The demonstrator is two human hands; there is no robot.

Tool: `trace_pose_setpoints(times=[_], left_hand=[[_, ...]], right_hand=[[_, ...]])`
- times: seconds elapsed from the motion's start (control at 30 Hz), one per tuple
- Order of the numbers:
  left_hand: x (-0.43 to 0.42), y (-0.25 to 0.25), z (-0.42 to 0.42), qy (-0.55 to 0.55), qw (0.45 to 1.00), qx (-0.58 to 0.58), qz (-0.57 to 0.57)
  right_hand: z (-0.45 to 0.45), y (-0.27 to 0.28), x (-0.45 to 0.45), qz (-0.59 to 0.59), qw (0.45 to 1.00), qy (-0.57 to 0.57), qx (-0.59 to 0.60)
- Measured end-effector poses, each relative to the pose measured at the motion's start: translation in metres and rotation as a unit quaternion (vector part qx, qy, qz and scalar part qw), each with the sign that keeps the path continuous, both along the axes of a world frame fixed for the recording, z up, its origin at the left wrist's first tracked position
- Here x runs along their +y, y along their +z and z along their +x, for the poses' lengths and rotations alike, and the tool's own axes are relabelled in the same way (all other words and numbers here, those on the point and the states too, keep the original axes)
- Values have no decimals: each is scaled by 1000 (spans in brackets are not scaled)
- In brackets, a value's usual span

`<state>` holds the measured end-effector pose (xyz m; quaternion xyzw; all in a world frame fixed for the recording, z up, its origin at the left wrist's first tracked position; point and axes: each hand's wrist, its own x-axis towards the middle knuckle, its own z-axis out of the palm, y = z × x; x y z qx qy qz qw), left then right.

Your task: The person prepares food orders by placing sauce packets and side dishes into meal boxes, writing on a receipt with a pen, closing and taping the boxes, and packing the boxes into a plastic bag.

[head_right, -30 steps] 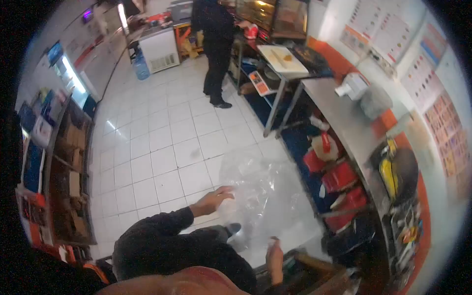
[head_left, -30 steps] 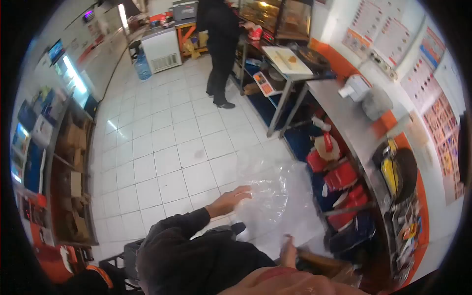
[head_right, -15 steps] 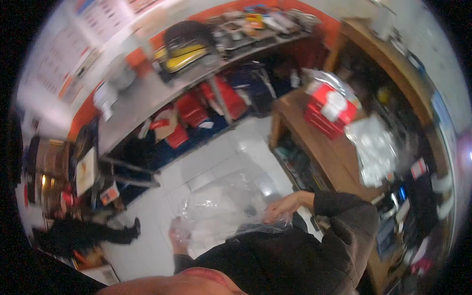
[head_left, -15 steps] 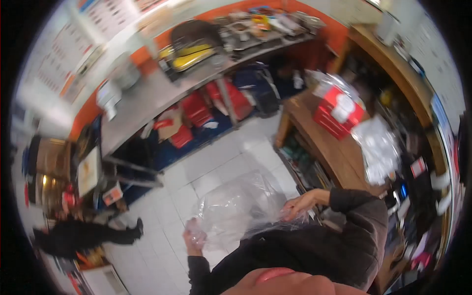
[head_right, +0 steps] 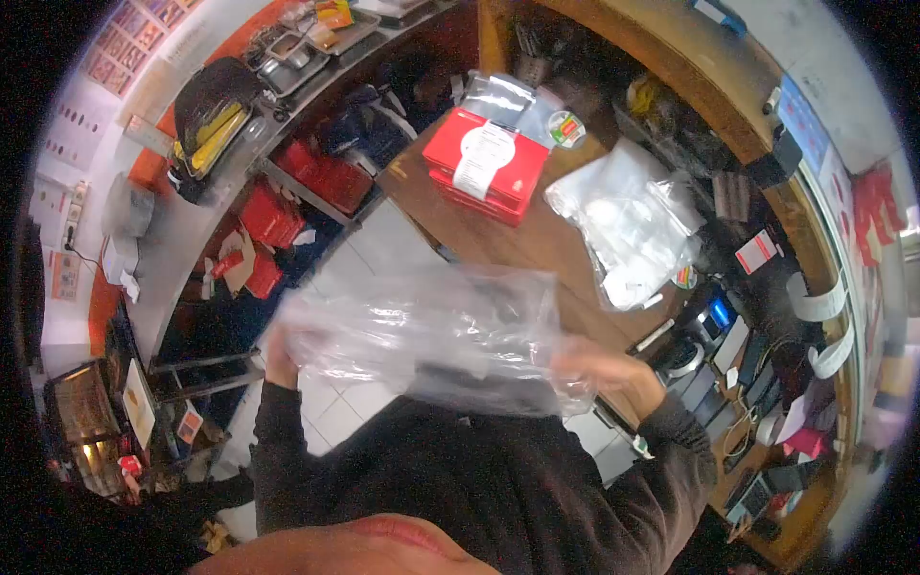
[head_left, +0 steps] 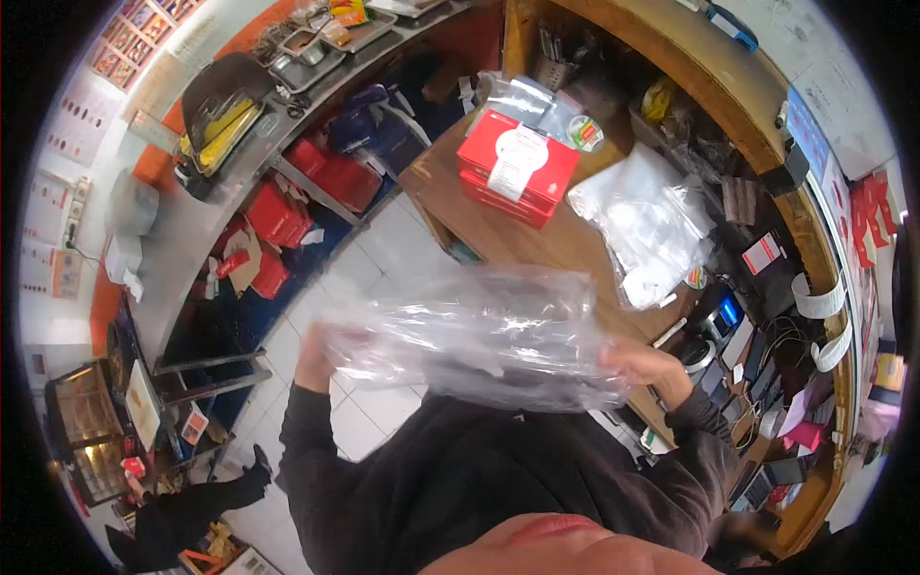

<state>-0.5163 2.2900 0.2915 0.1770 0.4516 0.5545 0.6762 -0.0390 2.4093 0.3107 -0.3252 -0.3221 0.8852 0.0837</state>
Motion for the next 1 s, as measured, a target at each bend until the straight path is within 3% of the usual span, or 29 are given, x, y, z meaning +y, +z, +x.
trace_pose_setpoints(times=[0.03, 0.07, 0.1, 0.13, 0.17, 0.2, 0.27, 0.3, 0.33, 0.37, 0.4, 0.43, 0.47, 0.5, 0.53, 0.57, 0.6, 0.63, 0.7, 0.73, 0.77, 0.83, 0.87, 0.93, 0.97, 1.0], left_hand=[[8, -6, 10, 143, 987, -68, -18], [8, -28, 20, 112, 990, 76, 35], [11, -32, 37, 77, 969, 219, 86], [8, -29, 47, -34, 975, 215, 49], [21, 0, 70, -145, 968, 205, 12], [38, -7, 77, -251, 956, 150, 14], [73, -22, 89, -468, 882, 55, 26], [72, -23, 104, -312, 949, 6, 37], [71, -25, 119, -161, 983, -35, 77], [97, -34, 124, -55, 969, -184, 153], [124, -43, 130, 23, 909, -343, 238], [145, -65, 136, 12, 884, -382, 270], [165, -87, 141, -2, 856, -421, 300], [173, -102, 161, 6, 897, -370, 243], [173, -128, 172, 14, 905, -397, 154], [173, -139, 185, 0, 916, -388, 107], [172, -149, 198, -14, 923, -380, 59], [169, -149, 212, -52, 939, -337, 53], [164, -146, 239, -81, 917, -391, -12], [158, -142, 246, -94, 903, -416, -47], [154, -133, 247, -101, 928, -352, -60], [151, -116, 245, -113, 965, -222, -78], [159, -117, 235, -191, 934, -300, -44], [184, -95, 216, -268, 958, -27, -92], [189, -78, 213, -301, 939, 112, -120], [189, -57, 217, -249, 905, 346, -16]], right_hand=[[8, 9, 11, 133, 980, 148, 8], [14, 18, 23, 260, 921, 290, 19], [30, 22, 36, 293, 920, 259, -4], [53, 22, 48, 326, 917, 228, -28], [80, 12, 54, 412, 904, 53, -102], [84, 16, 54, 205, 933, -287, -66], [139, -13, 73, 99, 916, -360, 149], [148, -39, 66, 65, 919, -356, 159], [157, -64, 59, 31, 920, -352, 168], [151, -76, 44, 26, 943, -329, 47], [145, -86, 30, 12, 954, -290, -71], [138, -97, 15, -15, 955, -243, -171], [108, -67, 19, 7, 954, -225, -200], [116, -79, 28, 74, 938, -234, -243], [125, -92, 37, 139, 915, -241, -292], [133, -81, 49, 477, 729, -158, -465], [107, -41, 55, 621, 502, -183, -574], [86, -10, 63, 679, 404, -212, -575], [67, -14, 58, 702, 538, -130, -448], [46, -32, 57, 621, 705, -72, -335], [27, -62, 58, 511, 835, -13, -203], [11, -132, 61, 594, 739, 57, -313], [10, -137, 63, 570, 734, 79, -360], [12, -141, 71, 521, 713, 130, -450], [11, -139, 68, 516, 709, 157, -454], [8, -135, 62, 507, 707, 180, -459]])
